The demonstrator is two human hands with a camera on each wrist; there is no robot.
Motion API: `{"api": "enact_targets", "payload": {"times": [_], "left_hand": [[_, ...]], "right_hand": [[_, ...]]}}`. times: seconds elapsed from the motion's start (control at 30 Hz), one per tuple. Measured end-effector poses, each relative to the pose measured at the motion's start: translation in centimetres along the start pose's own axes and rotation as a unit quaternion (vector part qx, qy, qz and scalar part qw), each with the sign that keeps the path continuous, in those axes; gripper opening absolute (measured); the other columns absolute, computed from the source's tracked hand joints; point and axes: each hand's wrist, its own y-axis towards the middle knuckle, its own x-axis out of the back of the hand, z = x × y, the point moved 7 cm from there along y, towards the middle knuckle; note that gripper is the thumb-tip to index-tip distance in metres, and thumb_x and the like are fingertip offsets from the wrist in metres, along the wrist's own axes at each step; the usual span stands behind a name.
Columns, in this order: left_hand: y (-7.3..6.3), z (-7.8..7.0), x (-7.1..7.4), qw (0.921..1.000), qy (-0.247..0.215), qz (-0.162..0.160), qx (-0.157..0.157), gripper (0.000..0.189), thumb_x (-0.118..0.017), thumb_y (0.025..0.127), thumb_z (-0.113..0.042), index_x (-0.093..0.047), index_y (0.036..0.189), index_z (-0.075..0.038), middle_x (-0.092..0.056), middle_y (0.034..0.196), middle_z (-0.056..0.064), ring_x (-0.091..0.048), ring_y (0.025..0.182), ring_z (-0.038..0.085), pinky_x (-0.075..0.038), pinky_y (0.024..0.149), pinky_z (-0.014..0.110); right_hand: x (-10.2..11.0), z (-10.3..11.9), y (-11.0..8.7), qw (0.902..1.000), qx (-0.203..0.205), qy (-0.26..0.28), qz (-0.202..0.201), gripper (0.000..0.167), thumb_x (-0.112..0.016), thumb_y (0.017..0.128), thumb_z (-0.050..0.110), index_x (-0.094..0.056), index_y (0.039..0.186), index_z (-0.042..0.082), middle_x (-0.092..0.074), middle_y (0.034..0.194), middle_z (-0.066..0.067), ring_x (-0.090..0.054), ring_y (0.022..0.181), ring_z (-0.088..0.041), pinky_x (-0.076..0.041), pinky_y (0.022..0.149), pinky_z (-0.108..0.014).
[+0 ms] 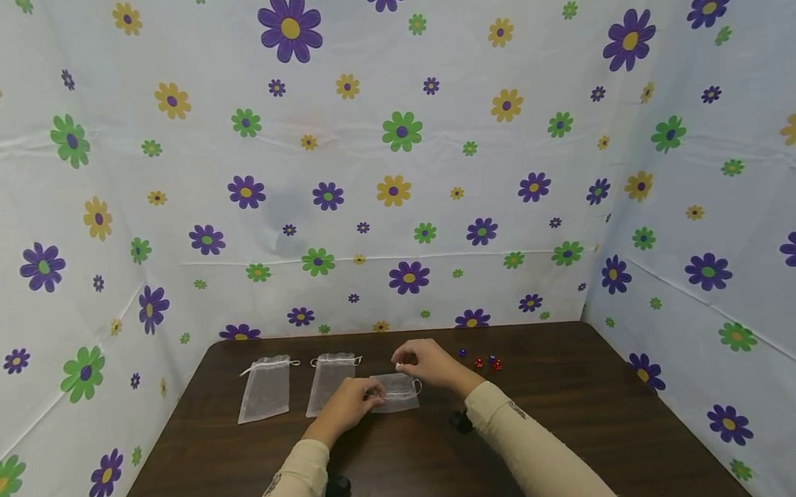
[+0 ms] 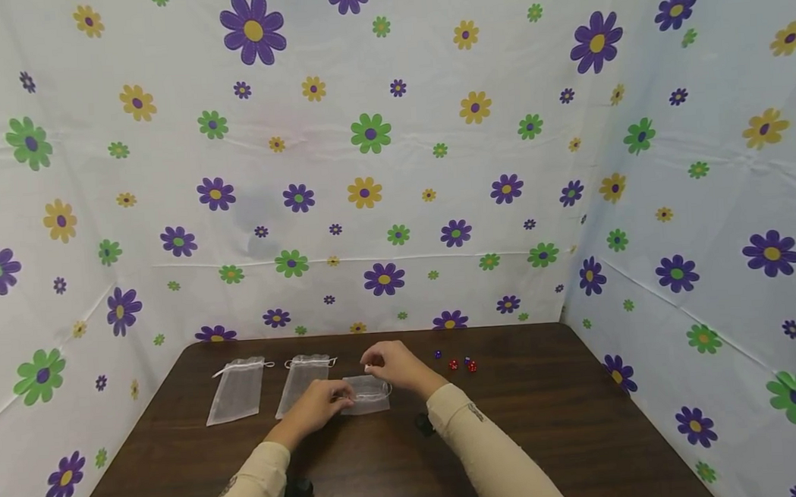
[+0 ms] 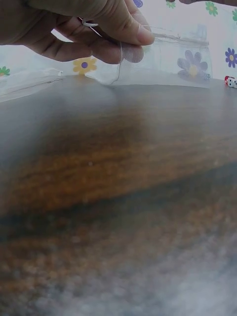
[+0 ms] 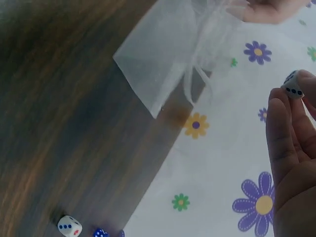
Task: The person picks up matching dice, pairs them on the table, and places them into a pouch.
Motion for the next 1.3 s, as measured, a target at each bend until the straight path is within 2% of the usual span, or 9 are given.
{"api": "enact_targets", "payload": {"times": [0.13,0.3,0.53,0.93,1.17,1.3], "left_hand": [[0.0,0.0,0.0,1.0000,-0.003,-0.001,-0.006,0.004,-0.076,0.090,-0.012,-0.073,0.093,-0.013,-0.071,0.085,-0.006,-0.063,0.073,0.005,-0.053,0.066,0.029],[0.0,0.0,0.1,0.9999,0.005,-0.006,-0.013,0.004,-0.076,0.090,-0.011,-0.073,0.092,-0.012,-0.071,0.085,-0.005,-0.063,0.073,0.005,-0.054,0.066,0.029],[0.0,-0.3,0.1,0.9997,0.012,-0.010,-0.019,0.004,-0.076,0.090,-0.011,-0.073,0.091,-0.014,-0.072,0.085,-0.005,-0.063,0.073,0.005,-0.053,0.066,0.028],[-0.2,-0.5,0.1,0.9997,0.013,-0.013,-0.014,0.006,-0.077,0.088,-0.010,-0.073,0.092,-0.013,-0.072,0.085,-0.005,-0.063,0.073,0.005,-0.053,0.065,0.028],[-0.2,-0.5,0.1,0.9997,0.011,-0.015,-0.017,0.004,-0.077,0.089,-0.010,-0.073,0.091,-0.011,-0.073,0.085,-0.004,-0.065,0.075,0.007,-0.054,0.067,0.029],[-0.4,-0.6,0.2,0.9996,0.011,-0.016,-0.022,0.005,-0.077,0.089,-0.013,-0.073,0.091,-0.009,-0.073,0.085,-0.003,-0.066,0.075,0.008,-0.055,0.068,0.029]], "right_hand": [[-0.6,0.1,0.0,0.9999,0.009,-0.004,0.012,0.015,-0.071,0.095,0.007,-0.074,0.110,0.006,-0.072,0.102,-0.003,-0.066,0.092,-0.014,-0.055,0.082,-0.029],[-0.3,0.1,-0.2,0.9999,0.011,0.004,0.001,0.014,-0.071,0.095,0.006,-0.075,0.109,0.006,-0.072,0.103,-0.005,-0.067,0.094,-0.016,-0.056,0.083,-0.031],[0.5,-0.9,-0.7,0.9997,-0.011,0.014,-0.019,0.014,-0.067,0.098,0.007,-0.074,0.110,0.007,-0.072,0.107,-0.005,-0.067,0.098,-0.018,-0.055,0.087,-0.036],[2.5,-4.6,-2.3,0.9973,-0.048,0.021,-0.052,0.015,-0.067,0.098,0.005,-0.074,0.111,0.006,-0.072,0.109,-0.008,-0.067,0.098,-0.022,-0.055,0.087,-0.040],[2.8,-7.3,-3.6,0.9918,-0.106,0.035,-0.063,0.014,-0.068,0.096,0.003,-0.074,0.109,0.005,-0.072,0.107,-0.007,-0.066,0.098,-0.023,-0.054,0.090,-0.043],[2.7,-9.1,-4.6,0.9896,-0.126,0.021,-0.067,0.014,-0.069,0.094,0.001,-0.074,0.108,0.003,-0.072,0.103,-0.006,-0.067,0.097,-0.023,-0.054,0.089,-0.044]]}}
